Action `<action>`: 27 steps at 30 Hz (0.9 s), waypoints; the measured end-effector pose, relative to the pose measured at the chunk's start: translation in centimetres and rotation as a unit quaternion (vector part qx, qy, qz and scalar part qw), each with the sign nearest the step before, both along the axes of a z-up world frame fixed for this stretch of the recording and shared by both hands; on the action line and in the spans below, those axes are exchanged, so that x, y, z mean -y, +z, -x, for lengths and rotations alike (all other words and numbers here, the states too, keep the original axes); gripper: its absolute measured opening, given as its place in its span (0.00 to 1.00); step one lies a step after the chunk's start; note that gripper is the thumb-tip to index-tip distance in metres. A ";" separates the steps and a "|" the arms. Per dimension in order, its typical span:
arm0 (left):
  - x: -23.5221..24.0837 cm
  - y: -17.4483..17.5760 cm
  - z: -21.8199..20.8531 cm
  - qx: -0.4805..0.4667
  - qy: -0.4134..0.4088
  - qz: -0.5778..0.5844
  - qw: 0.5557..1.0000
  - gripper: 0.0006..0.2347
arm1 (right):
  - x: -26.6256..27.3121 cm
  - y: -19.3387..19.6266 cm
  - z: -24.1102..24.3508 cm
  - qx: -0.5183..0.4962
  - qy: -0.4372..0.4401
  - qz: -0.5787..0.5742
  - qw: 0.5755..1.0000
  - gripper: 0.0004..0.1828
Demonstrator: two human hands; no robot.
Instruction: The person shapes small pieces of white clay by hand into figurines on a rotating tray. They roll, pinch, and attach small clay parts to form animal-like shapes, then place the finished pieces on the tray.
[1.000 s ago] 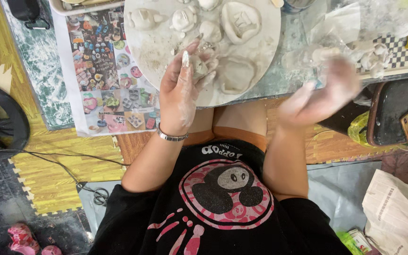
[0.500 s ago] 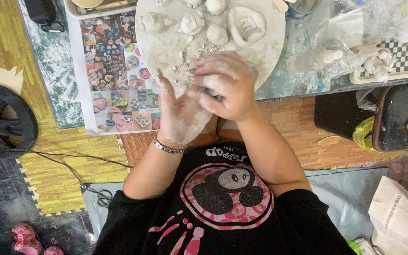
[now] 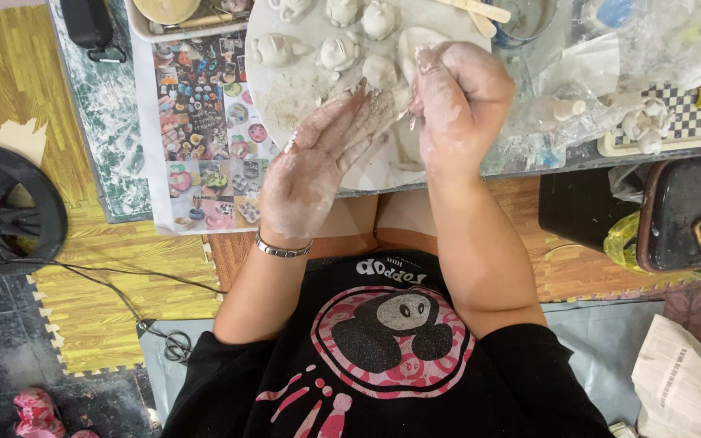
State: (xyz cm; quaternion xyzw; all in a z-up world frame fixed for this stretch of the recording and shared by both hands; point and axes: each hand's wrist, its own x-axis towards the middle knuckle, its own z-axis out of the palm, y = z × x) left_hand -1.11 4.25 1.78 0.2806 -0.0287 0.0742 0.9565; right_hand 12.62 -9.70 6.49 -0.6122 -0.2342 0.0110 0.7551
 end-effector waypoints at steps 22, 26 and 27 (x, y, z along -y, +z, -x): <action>2.1 0.3 -1.7 -0.059 0.168 -0.297 0.938 0.30 | -3.2 -4.7 6.6 0.150 0.112 0.117 0.975 0.40; 2.1 -0.4 -1.6 -0.115 0.158 -0.289 0.937 0.32 | -2.8 -4.8 6.9 0.136 0.152 0.085 0.975 0.43; 2.0 -0.6 -1.6 -0.134 0.152 -0.303 0.931 0.32 | -2.8 -4.8 7.0 0.130 0.166 0.062 0.976 0.43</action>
